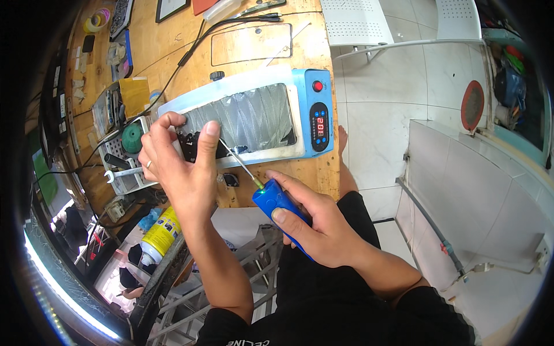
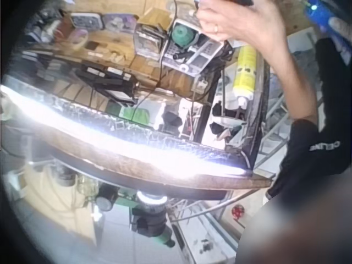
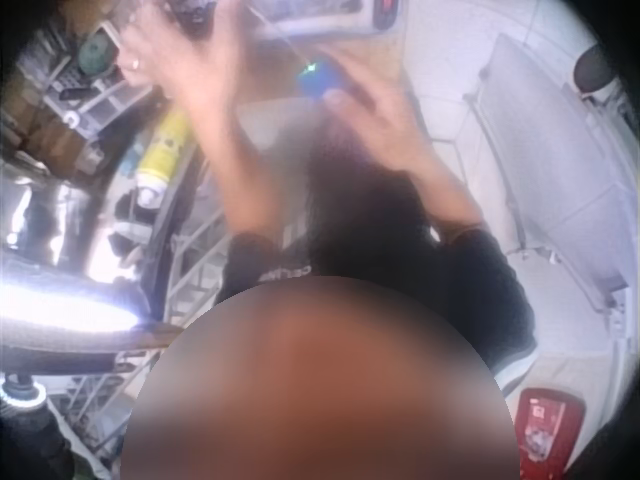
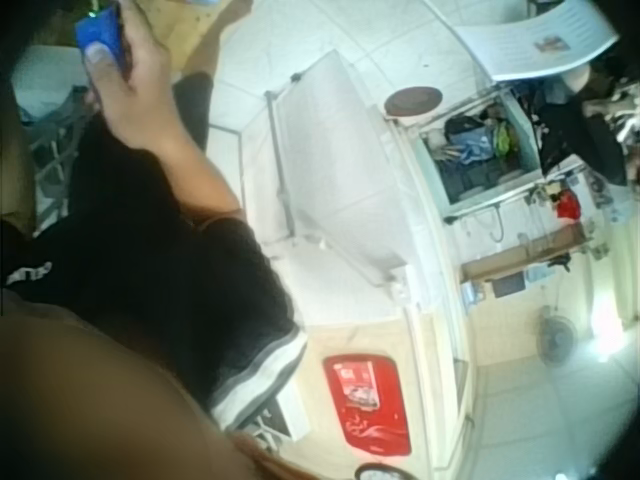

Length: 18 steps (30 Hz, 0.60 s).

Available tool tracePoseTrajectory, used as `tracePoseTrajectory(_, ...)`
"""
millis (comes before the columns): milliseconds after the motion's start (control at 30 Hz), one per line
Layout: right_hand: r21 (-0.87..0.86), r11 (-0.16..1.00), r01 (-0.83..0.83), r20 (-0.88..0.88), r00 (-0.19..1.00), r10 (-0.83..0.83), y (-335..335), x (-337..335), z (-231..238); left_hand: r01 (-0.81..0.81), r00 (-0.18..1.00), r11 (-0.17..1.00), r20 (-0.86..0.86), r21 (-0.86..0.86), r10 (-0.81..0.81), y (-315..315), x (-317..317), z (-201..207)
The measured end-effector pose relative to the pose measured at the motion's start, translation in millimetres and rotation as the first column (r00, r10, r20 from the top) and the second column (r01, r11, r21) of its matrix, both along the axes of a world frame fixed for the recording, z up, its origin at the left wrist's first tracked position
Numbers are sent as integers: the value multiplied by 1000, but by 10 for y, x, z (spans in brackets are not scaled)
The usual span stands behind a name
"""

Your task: The person uses a blue electric screwdriver to scrape and peel a protective film off a rectangular screen mounted on a heating plate. They repeatedly lift and remove sections of the film with their fingers while the plate remains on the workbench.

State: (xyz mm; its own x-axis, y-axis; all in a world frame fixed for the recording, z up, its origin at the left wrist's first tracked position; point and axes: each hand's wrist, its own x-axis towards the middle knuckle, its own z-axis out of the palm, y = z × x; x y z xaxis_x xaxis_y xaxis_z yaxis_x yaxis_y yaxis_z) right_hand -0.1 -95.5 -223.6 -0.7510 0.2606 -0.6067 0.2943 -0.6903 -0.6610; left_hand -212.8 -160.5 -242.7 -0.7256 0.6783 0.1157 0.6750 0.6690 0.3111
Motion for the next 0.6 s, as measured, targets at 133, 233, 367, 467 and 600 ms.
tracePoseTrajectory(133, 16, 1000, -6, -23, 1000, 6, -4, 8, -11, 25, 993, 998, 114, 66, -32, -66, -5, 99)
tracePoseTrajectory(233, 36, 999, -5, -28, 1000, 6, -13, 18, -10, 11, 990, 999, 142, 43, -17, -70, -12, 143)
tracePoseTrajectory(367, 63, 998, 23, -26, 999, -22, -42, 24, -10, 3, 999, 998, -34, -56, -5, 20, 35, 40)
tracePoseTrajectory(467, 83, 996, 11, -22, 1000, -9, -34, 39, -19, -4, 997, 1000, 73, 10, 3, -7, 41, 54)
tracePoseTrajectory(600, 67, 998, 9, -31, 999, -7, -35, 51, -16, 36, 998, 999, 60, 15, -37, -53, 41, 128)
